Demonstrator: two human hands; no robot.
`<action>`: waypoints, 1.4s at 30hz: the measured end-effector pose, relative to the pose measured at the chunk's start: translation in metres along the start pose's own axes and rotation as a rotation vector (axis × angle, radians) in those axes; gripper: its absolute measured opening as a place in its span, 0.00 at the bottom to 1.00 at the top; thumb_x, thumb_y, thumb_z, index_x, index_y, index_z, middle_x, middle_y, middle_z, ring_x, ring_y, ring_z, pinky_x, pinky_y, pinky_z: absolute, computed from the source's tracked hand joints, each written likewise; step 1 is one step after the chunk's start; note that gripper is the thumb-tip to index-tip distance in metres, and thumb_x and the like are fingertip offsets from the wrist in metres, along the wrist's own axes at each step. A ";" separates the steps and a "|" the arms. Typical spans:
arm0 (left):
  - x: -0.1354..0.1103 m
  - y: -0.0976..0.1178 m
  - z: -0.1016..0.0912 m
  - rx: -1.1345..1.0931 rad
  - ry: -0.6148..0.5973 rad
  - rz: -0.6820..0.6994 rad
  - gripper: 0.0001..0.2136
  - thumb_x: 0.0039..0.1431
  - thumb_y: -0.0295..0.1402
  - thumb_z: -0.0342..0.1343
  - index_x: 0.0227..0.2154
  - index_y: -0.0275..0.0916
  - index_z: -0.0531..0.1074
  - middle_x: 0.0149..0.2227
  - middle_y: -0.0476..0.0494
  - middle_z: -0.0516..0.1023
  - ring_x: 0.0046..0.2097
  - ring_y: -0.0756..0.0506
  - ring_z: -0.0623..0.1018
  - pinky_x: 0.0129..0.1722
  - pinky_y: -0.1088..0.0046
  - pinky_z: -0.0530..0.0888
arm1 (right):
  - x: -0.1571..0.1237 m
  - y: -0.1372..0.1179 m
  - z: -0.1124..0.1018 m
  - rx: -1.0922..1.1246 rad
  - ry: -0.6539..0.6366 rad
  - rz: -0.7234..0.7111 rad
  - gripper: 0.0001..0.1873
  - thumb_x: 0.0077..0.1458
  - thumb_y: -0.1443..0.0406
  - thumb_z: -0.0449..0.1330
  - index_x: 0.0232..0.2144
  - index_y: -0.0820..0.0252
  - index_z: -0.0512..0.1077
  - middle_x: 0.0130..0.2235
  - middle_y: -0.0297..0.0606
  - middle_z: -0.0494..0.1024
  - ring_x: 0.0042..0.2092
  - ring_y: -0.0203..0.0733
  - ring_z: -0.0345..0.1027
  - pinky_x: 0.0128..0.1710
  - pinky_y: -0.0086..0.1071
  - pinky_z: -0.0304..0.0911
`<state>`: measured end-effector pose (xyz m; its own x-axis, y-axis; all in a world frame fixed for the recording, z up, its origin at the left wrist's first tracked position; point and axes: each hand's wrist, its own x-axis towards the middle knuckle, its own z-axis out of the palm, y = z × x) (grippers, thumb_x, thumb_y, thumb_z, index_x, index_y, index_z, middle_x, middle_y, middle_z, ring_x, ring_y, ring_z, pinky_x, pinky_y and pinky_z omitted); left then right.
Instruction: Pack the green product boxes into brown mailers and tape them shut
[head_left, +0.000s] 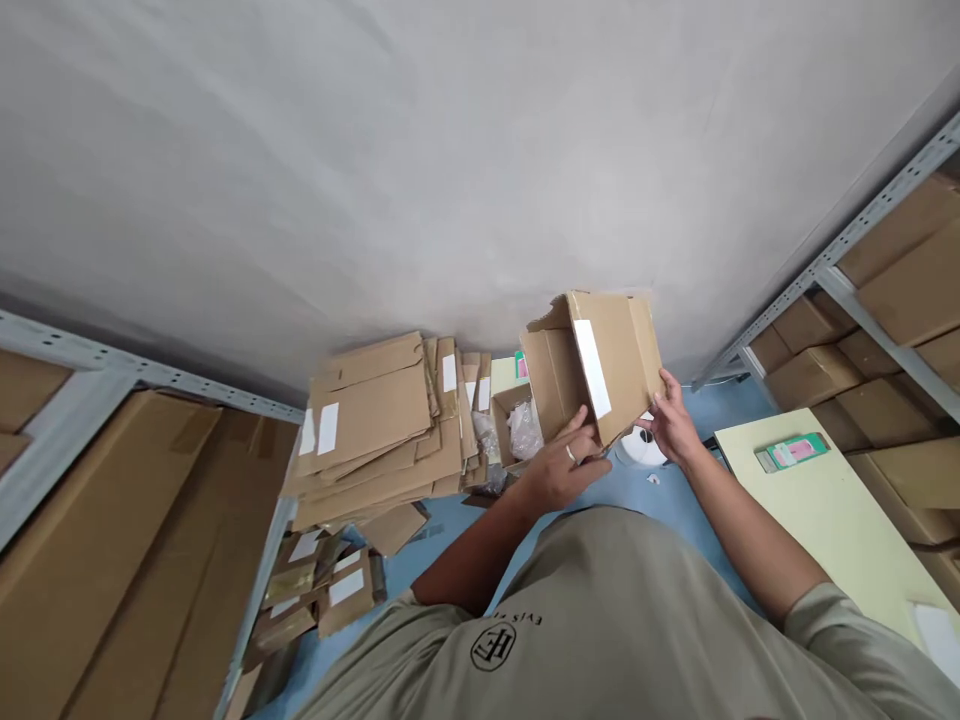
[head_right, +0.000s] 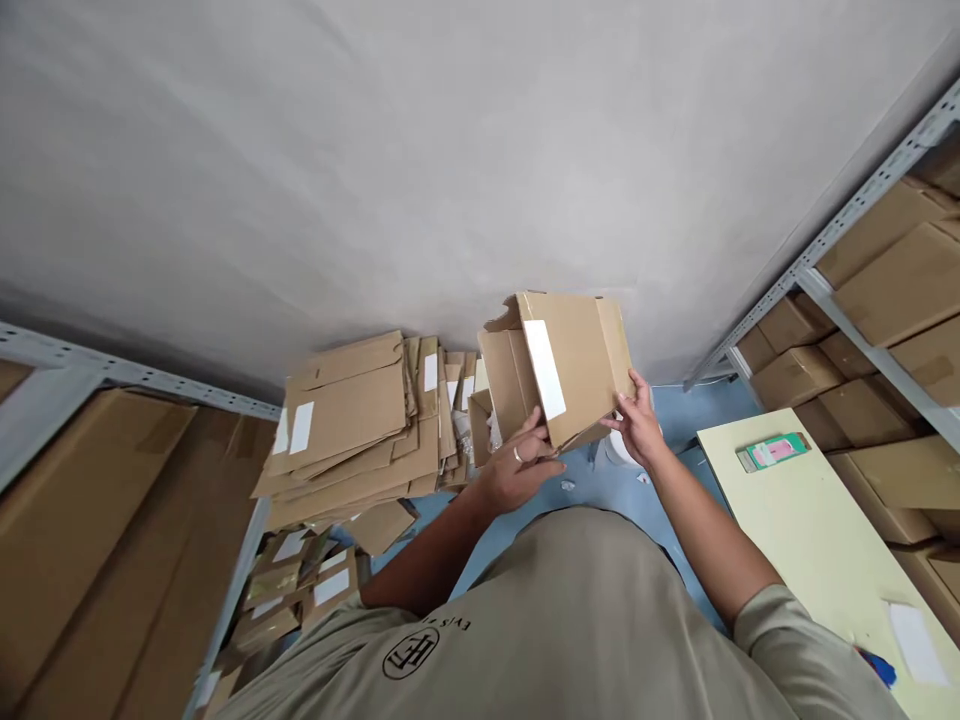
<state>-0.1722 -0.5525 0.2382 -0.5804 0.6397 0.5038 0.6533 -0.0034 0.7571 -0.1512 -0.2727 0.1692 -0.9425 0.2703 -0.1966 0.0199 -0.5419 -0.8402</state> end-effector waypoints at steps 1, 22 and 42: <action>0.000 0.002 0.002 -0.002 -0.044 0.013 0.11 0.76 0.41 0.59 0.35 0.45 0.78 0.34 0.48 0.81 0.44 0.41 0.86 0.79 0.31 0.63 | 0.001 0.005 -0.006 0.022 0.035 0.008 0.42 0.59 0.57 0.77 0.69 0.28 0.66 0.61 0.25 0.80 0.53 0.38 0.82 0.47 0.35 0.87; 0.040 -0.021 0.068 0.137 0.345 0.205 0.31 0.64 0.59 0.67 0.65 0.55 0.70 0.55 0.37 0.81 0.59 0.29 0.83 0.67 0.34 0.76 | -0.072 -0.018 -0.126 0.213 0.218 -0.091 0.14 0.62 0.52 0.73 0.45 0.47 0.78 0.44 0.31 0.89 0.56 0.50 0.85 0.62 0.51 0.81; 0.115 0.101 0.333 -0.513 -0.618 -0.357 0.27 0.64 0.40 0.64 0.66 0.46 0.75 0.58 0.39 0.84 0.55 0.36 0.85 0.49 0.56 0.88 | -0.298 -0.055 -0.317 0.368 0.634 -0.382 0.13 0.65 0.55 0.71 0.49 0.46 0.75 0.45 0.32 0.91 0.49 0.47 0.88 0.50 0.44 0.85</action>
<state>-0.0111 -0.2237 0.2345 -0.2442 0.9697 -0.0013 0.0981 0.0260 0.9948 0.2345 -0.0710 0.1140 -0.4926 0.8268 -0.2716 -0.4779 -0.5179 -0.7095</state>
